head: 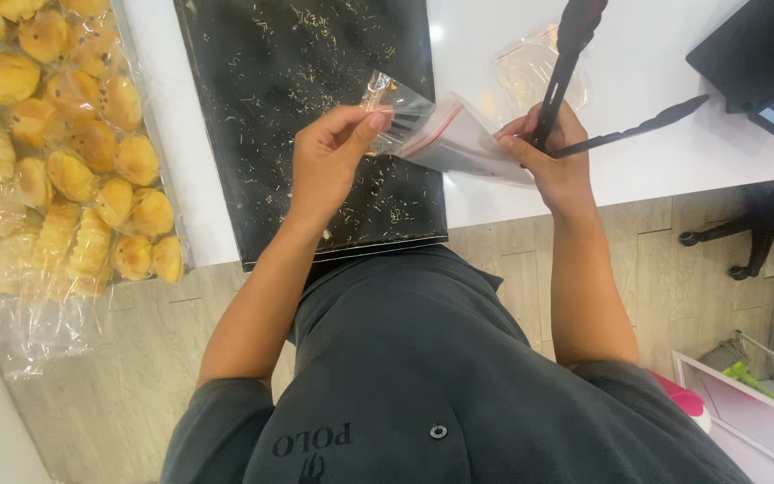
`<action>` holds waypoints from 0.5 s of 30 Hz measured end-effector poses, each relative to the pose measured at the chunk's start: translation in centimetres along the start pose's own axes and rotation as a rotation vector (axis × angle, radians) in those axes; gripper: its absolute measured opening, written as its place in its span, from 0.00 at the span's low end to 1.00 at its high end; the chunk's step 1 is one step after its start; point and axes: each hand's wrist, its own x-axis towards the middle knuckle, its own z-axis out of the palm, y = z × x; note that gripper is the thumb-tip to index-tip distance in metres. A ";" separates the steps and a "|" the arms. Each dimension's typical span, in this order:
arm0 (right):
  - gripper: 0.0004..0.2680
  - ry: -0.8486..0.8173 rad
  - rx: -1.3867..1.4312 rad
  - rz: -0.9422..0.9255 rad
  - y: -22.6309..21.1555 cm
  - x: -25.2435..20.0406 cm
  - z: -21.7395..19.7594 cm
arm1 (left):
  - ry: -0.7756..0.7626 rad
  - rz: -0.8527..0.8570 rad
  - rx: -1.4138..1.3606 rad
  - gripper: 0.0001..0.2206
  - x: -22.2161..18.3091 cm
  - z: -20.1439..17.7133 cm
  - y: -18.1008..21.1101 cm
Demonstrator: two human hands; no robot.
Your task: The person uses tongs to transfer bread rolls from a black tray into individual plastic bags and then sets the bagged bread onto a white surface.
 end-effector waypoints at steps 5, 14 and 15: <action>0.11 -0.055 -0.040 -0.045 -0.4 -0.1 -0.5 | 0.062 0.051 0.030 0.07 -1.4 -1.8 0.9; 0.09 -0.076 -0.439 -0.237 0.2 0.9 -3.5 | 0.419 0.358 -0.233 0.09 -1.9 -9.4 2.9; 0.10 -0.008 -0.504 -0.305 0.6 1.0 -4.5 | 0.460 0.371 -0.190 0.09 -2.3 -10.3 2.9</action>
